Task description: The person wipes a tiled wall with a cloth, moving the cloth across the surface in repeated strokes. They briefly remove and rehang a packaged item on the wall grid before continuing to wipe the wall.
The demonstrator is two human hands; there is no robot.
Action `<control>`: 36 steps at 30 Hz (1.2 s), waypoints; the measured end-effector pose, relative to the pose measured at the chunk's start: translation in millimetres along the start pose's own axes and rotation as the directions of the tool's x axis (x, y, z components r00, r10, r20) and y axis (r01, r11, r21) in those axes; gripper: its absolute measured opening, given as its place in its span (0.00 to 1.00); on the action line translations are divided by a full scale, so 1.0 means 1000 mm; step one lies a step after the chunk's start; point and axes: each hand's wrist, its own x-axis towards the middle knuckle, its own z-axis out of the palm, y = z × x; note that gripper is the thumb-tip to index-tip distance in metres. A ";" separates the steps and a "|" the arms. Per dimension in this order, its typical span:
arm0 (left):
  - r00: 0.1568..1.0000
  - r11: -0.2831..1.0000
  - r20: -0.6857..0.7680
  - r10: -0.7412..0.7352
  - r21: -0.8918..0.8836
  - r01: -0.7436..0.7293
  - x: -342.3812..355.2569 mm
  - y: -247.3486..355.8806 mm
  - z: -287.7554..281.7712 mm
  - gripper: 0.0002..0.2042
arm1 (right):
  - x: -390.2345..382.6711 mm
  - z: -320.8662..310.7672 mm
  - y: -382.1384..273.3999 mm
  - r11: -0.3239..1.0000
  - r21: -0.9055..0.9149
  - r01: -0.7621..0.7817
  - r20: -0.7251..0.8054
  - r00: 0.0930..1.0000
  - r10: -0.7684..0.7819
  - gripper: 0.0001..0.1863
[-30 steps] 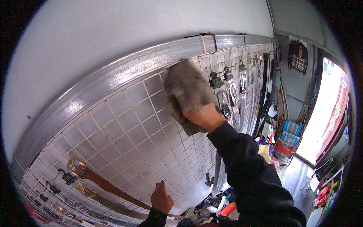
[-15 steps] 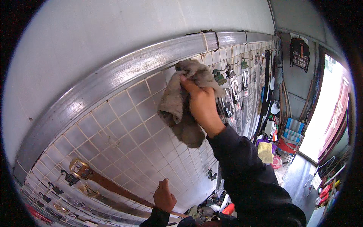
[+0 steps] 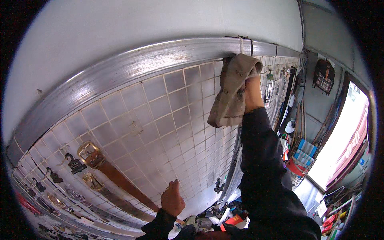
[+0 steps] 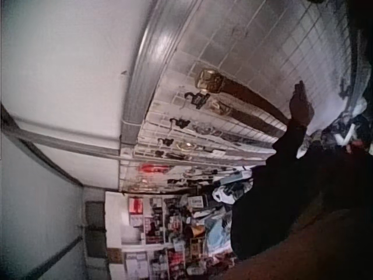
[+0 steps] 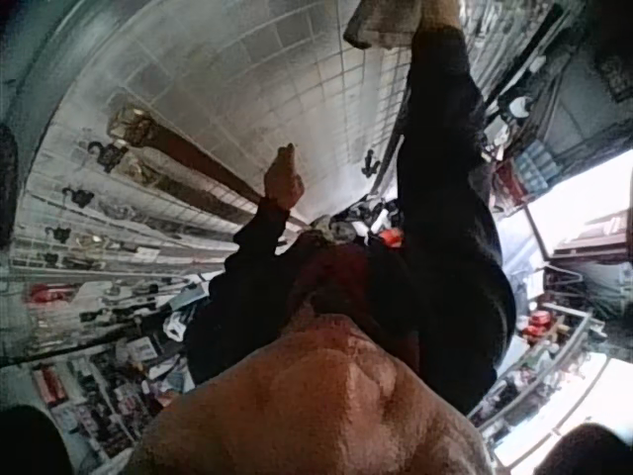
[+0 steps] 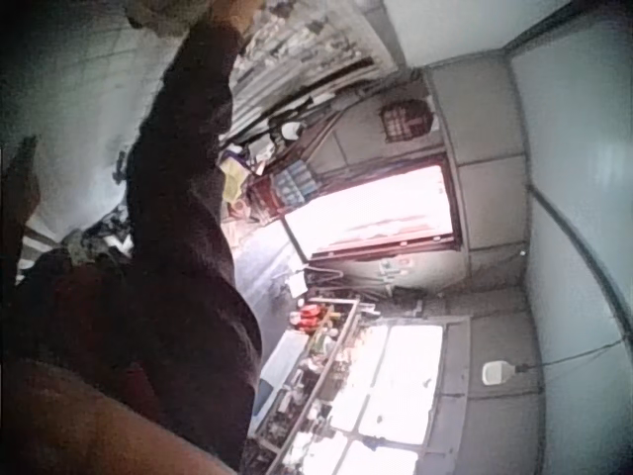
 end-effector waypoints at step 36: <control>1.000 0.995 -0.016 -0.023 0.095 0.024 -0.008 0.011 0.002 0.31 | -0.096 0.083 0.013 -0.077 -0.714 0.696 0.686 0.672 -0.278 0.13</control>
